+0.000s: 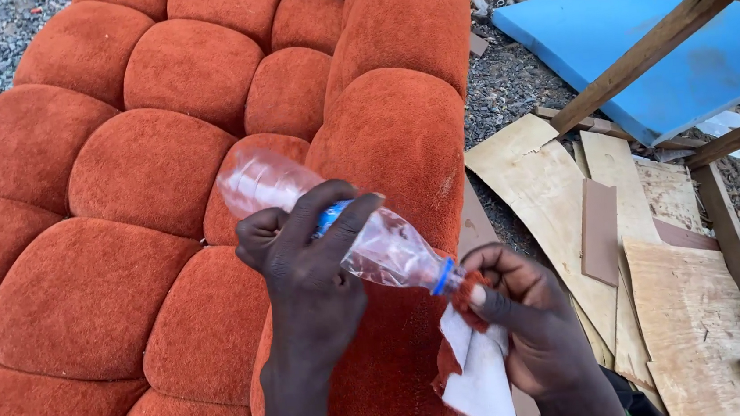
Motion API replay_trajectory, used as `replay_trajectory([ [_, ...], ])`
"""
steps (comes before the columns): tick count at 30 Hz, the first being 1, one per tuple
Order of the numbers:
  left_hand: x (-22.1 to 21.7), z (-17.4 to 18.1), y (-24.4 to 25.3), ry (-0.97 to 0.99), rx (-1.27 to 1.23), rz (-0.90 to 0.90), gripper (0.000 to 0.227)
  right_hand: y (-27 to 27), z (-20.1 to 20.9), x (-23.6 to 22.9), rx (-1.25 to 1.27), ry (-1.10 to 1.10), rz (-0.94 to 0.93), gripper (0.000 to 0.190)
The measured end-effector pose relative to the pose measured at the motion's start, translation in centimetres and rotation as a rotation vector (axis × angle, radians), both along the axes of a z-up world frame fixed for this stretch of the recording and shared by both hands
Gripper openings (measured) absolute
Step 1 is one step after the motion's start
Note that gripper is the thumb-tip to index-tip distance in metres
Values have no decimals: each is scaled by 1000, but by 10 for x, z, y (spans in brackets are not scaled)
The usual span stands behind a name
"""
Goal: Scrubbing the surface of an orange tufted sofa using a cloth and water from a plastic bottle to clean it.
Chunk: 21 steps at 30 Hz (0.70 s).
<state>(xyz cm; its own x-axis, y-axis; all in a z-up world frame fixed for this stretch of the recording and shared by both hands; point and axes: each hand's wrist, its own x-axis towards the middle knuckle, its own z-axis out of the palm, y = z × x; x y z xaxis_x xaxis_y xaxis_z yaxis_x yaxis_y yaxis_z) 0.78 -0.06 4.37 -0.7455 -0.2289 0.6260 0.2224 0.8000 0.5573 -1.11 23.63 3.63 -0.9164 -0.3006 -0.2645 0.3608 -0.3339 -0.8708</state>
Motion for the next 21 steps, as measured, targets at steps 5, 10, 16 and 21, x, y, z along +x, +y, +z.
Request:
replay_trajectory([
  [5, -10, -28, 6, -117, 140, 122, 63, -12, 11, -21, 69, 2, -33, 23],
  [10, -11, -38, 4, -240, 249, 179, 68, 1, -7, -43, 83, -26, -146, 20],
  [16, -9, -45, -10, -168, 400, 165, 69, 0, -29, -95, 241, -19, -209, 22],
  [21, -9, -43, -10, -193, 433, 174, 68, -9, -62, -128, 468, 30, -145, 14],
])
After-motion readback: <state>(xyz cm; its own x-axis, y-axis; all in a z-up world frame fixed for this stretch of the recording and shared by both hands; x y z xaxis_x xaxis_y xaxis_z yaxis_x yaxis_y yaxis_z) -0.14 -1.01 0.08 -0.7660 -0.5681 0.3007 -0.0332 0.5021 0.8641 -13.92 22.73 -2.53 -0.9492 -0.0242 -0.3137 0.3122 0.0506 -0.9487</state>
